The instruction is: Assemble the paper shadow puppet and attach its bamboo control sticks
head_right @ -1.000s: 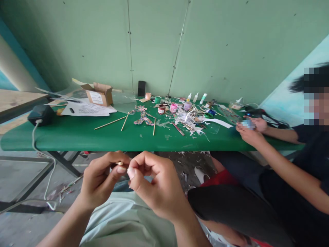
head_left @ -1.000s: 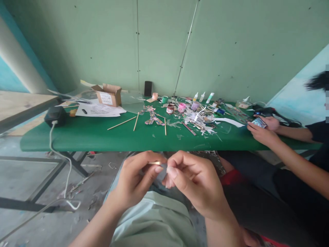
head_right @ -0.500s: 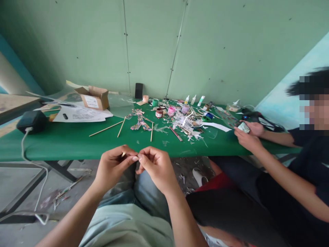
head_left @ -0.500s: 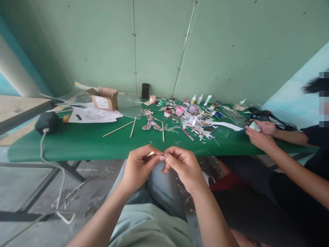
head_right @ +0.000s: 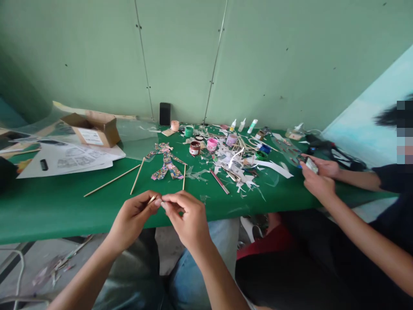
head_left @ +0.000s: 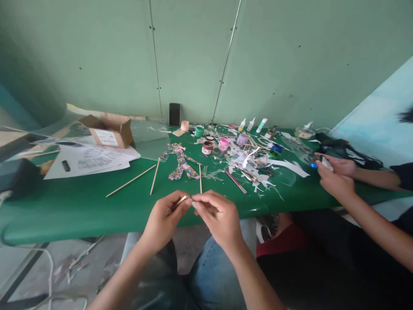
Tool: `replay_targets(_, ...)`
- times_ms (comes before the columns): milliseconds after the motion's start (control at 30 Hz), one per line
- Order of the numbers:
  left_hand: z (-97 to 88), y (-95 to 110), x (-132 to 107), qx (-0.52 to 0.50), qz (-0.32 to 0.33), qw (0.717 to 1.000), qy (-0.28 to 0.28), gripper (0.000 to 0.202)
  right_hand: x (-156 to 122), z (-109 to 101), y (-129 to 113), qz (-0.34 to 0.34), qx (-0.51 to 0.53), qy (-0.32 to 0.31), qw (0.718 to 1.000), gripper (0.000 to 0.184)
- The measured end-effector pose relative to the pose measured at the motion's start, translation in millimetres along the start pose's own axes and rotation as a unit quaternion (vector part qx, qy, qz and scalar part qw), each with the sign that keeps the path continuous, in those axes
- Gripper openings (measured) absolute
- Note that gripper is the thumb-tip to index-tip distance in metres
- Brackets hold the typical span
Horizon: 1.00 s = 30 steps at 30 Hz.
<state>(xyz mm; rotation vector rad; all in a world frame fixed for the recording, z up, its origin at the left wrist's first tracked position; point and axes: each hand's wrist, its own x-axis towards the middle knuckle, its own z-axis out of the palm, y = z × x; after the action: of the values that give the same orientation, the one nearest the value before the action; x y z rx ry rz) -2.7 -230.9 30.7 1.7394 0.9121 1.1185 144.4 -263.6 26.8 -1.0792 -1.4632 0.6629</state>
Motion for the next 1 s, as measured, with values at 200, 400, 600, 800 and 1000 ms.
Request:
replay_targets(200, -8.5, 3, 17, -0.055, -0.106, 0.991, -0.057, 0.048, 21, -12, 5, -0.134, -0.089, -0.034, 0.987, 0.013)
replay_targets(400, -12.5, 1, 14, -0.083, -0.162, 0.983, -0.023, 0.046, 21, -3, 3, -0.187, -0.18, -0.032, 0.965, 0.014)
replay_targets(600, -18.4, 7, 19, -0.102, -0.144, 0.984, -0.01, 0.045, 26, 1, -10, -0.189, -0.248, -0.037, 0.949, 0.015)
replay_targets(800, -17.6, 7, 28, -0.106, -0.125, 0.986, -0.016, 0.046, 40, -1, -11, -0.207, -0.263, -0.035, 0.942, 0.017)
replay_targets(1000, -30.0, 18, 89, -0.058, -0.021, 0.997, -0.036, 0.04, 82, -23, -12, -0.164, -0.202, -0.006, 0.965, 0.012)
